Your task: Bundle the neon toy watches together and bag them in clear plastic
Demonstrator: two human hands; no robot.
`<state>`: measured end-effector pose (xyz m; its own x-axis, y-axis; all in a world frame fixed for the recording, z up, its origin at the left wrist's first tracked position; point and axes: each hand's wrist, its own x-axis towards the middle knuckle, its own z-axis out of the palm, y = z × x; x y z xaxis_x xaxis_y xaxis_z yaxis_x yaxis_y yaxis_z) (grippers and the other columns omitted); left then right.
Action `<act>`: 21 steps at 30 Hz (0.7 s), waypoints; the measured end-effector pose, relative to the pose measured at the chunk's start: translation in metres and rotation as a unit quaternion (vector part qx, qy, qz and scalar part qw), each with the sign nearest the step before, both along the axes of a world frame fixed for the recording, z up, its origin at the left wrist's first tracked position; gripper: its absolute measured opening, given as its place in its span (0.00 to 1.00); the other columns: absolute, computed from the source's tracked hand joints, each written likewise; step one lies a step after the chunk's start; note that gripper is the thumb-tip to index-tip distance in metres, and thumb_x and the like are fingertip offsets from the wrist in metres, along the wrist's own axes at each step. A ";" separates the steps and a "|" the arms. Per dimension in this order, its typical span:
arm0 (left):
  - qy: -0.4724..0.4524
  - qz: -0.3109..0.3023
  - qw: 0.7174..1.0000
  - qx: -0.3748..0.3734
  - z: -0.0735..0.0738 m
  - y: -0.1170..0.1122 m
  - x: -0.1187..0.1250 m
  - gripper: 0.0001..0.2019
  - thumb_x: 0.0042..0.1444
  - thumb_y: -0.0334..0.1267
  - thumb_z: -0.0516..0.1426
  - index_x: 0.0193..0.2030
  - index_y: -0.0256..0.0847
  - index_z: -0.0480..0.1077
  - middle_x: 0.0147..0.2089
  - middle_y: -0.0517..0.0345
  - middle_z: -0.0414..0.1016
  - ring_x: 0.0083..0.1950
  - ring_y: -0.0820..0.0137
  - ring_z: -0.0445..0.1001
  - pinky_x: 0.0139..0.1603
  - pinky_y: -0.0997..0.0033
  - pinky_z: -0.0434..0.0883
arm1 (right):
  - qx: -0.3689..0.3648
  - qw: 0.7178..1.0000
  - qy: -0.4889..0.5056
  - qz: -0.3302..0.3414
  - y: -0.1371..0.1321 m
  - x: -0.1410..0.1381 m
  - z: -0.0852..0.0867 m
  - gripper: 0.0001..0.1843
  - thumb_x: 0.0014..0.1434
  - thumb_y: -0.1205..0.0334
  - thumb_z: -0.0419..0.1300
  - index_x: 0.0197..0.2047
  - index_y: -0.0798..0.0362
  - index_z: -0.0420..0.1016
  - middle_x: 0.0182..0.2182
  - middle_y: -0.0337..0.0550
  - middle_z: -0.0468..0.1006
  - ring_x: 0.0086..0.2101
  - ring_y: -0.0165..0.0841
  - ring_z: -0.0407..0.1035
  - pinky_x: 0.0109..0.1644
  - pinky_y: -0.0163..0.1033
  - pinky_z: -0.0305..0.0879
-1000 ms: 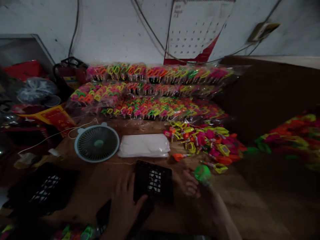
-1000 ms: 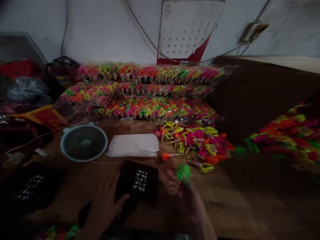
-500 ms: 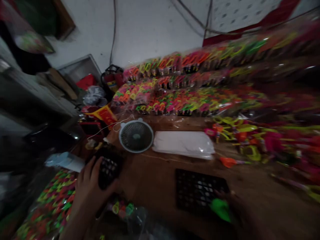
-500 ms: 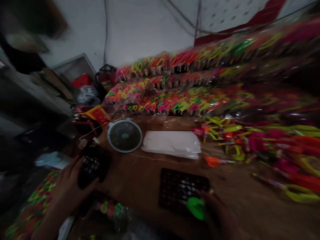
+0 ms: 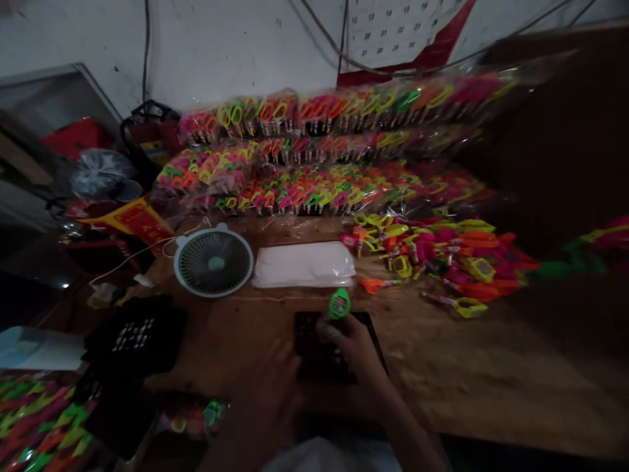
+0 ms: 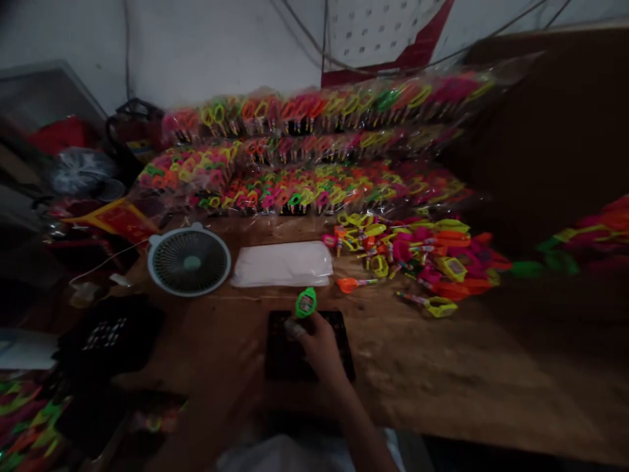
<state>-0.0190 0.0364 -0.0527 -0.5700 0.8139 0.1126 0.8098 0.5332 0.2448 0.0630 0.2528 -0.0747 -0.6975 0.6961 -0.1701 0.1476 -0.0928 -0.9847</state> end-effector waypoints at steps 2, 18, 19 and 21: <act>0.000 -0.130 0.991 -0.011 -0.016 0.031 0.027 0.22 0.58 0.40 0.53 0.60 0.53 0.61 0.66 0.63 0.60 0.67 0.63 0.57 0.64 0.60 0.61 | -0.012 0.999 0.022 0.038 -0.007 -0.020 -0.009 0.12 0.43 0.56 0.64 0.30 0.55 0.75 0.25 0.43 0.79 0.28 0.37 0.72 0.34 0.40 0.69; 0.012 -0.199 0.979 0.046 -0.073 0.042 0.032 0.33 0.52 0.18 0.49 0.64 0.45 0.57 0.65 0.50 0.61 0.65 0.59 0.60 0.58 0.55 0.69 | 0.273 0.944 -0.069 0.175 -0.017 -0.044 -0.021 0.11 0.53 0.70 0.56 0.40 0.55 0.75 0.35 0.49 0.80 0.36 0.38 0.74 0.42 0.39 0.67; 0.001 -0.189 0.980 0.061 -0.077 0.042 0.033 0.32 0.53 0.18 0.48 0.64 0.46 0.57 0.64 0.51 0.61 0.66 0.60 0.59 0.59 0.55 0.69 | 0.264 0.945 -0.050 0.187 -0.012 -0.040 -0.020 0.12 0.54 0.69 0.56 0.42 0.55 0.75 0.36 0.47 0.80 0.37 0.38 0.74 0.42 0.38 0.67; -0.041 -0.170 0.981 0.086 -0.081 0.040 0.034 0.30 0.55 0.20 0.48 0.63 0.48 0.58 0.64 0.52 0.62 0.66 0.62 0.60 0.60 0.55 0.67 | 0.250 0.950 -0.005 0.189 0.015 -0.027 -0.016 0.17 0.55 0.67 0.55 0.48 0.52 0.73 0.39 0.45 0.80 0.38 0.37 0.74 0.41 0.38 0.68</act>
<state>0.0146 0.0763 -0.1332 -0.2810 0.9316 0.2307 0.9079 0.1802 0.3784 0.0357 0.2674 -0.0903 -0.9134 0.3925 0.1076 0.0873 0.4474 -0.8901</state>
